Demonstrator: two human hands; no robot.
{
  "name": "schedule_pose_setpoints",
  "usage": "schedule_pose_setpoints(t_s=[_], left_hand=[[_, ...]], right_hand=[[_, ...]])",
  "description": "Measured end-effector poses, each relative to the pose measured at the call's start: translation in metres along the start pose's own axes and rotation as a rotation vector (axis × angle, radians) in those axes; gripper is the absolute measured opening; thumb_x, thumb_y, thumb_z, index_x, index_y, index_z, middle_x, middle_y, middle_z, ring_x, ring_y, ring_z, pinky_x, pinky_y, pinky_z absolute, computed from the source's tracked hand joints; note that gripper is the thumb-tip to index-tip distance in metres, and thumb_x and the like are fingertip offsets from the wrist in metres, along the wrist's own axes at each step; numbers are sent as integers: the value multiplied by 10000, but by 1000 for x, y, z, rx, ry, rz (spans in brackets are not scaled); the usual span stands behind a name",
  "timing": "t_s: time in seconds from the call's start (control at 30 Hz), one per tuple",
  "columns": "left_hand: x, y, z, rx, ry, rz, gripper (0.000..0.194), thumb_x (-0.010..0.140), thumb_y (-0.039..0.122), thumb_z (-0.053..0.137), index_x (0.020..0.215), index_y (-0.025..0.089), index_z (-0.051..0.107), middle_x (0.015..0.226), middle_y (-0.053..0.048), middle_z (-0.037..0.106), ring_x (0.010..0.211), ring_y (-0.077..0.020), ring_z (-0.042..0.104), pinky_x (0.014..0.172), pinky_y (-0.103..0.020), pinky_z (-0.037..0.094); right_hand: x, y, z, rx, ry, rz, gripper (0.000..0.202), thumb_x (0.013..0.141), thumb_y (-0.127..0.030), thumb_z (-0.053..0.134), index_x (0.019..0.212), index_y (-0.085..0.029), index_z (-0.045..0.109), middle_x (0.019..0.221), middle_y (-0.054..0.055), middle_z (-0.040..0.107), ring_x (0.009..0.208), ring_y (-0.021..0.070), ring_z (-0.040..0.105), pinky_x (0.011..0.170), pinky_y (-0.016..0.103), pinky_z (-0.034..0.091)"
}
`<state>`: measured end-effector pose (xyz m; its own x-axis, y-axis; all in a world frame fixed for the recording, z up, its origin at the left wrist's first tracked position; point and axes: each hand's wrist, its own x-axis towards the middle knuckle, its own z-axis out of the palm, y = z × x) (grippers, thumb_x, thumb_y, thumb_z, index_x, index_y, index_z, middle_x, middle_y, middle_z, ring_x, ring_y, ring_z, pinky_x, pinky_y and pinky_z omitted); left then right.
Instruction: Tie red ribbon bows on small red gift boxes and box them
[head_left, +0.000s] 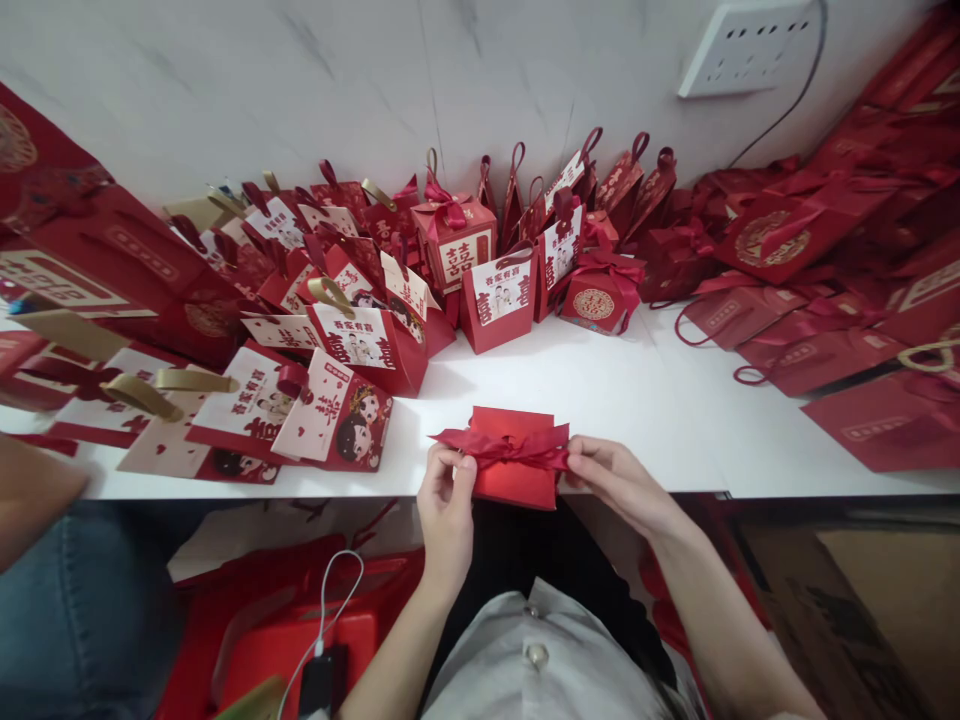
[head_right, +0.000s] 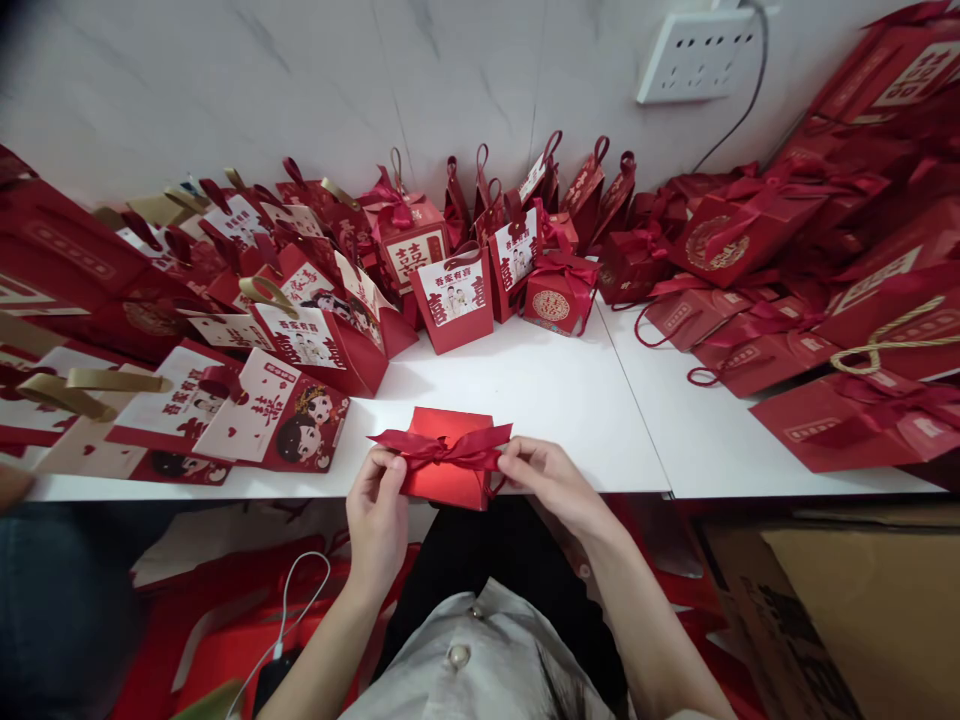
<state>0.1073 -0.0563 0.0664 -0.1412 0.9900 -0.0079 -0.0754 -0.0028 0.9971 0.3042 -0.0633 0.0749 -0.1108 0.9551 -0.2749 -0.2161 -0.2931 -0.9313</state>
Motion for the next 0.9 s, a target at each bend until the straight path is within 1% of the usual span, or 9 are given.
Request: schedule_pose_setpoints(t_s=[0.1, 0.13, 0.23, 0.33, 0.4, 0.5, 0.73, 0.83, 0.9], left_hand=[[3, 4, -1, 44, -16, 35, 240, 832, 335, 557, 680, 187, 447, 724, 16, 397, 704, -117, 429, 678, -218, 388], [3, 6, -1, 70, -26, 60, 236, 830, 323, 558, 671, 186, 448, 726, 15, 402, 712, -119, 433, 683, -218, 389], [5, 11, 0, 155, -41, 126, 224, 834, 281, 544, 657, 185, 446, 725, 17, 421, 710, -115, 440, 689, -213, 390], [3, 12, 2, 177, -36, 155, 172, 814, 253, 567, 701, 187, 456, 756, 15, 444, 728, -112, 469, 697, -212, 413], [2, 9, 3, 147, -21, 157, 132, 800, 246, 586, 784, 192, 467, 813, 4, 469, 773, -118, 505, 720, -224, 440], [0, 4, 2, 127, -11, 162, 149, 811, 246, 577, 890, 202, 459, 914, -15, 483, 842, -127, 531, 765, -247, 460], [1, 2, -2, 384, -12, 339, 147, 821, 217, 538, 963, 207, 500, 1019, -60, 483, 994, -188, 494, 859, -331, 424], [1, 5, -1, 485, -18, 413, 138, 834, 208, 518, 972, 212, 516, 1015, -62, 490, 992, -199, 490, 859, -347, 410], [0, 8, -1, 554, 3, 450, 148, 833, 213, 522, 981, 217, 520, 1025, -62, 485, 1021, -213, 480, 890, -373, 385]], right_hand=[[7, -27, -1, -292, 262, -240, 300, 806, -430, 561, 640, -186, 507, 571, -38, 427, 540, 110, 409, 551, 246, 359], [12, -38, 4, -421, 280, -305, 244, 816, -381, 553, 668, -186, 533, 625, -22, 479, 597, 124, 456, 603, 257, 385], [30, -64, 27, -795, 40, -432, 130, 810, -303, 591, 759, -188, 623, 843, 30, 579, 832, 170, 546, 806, 310, 411], [47, -73, 48, -1004, -209, -392, 101, 783, -285, 652, 785, -183, 647, 941, 49, 569, 905, 189, 555, 851, 335, 417], [53, -72, 55, -1051, -287, -343, 75, 767, -249, 669, 771, -179, 646, 943, 46, 569, 851, 177, 568, 798, 317, 436], [54, -68, 58, -1039, -309, -300, 68, 778, -197, 639, 715, -171, 639, 953, 42, 579, 797, 156, 580, 760, 296, 443], [49, -64, 56, -972, -187, -339, 106, 808, -168, 570, 714, -162, 618, 883, 44, 634, 802, 158, 601, 769, 292, 443], [50, -64, 56, -931, -148, -305, 84, 812, -240, 600, 845, -164, 615, 910, 48, 657, 832, 171, 615, 760, 295, 456], [52, -64, 57, -933, -149, -286, 237, 767, -285, 668, 960, -163, 601, 960, 61, 663, 880, 189, 619, 778, 309, 462]])
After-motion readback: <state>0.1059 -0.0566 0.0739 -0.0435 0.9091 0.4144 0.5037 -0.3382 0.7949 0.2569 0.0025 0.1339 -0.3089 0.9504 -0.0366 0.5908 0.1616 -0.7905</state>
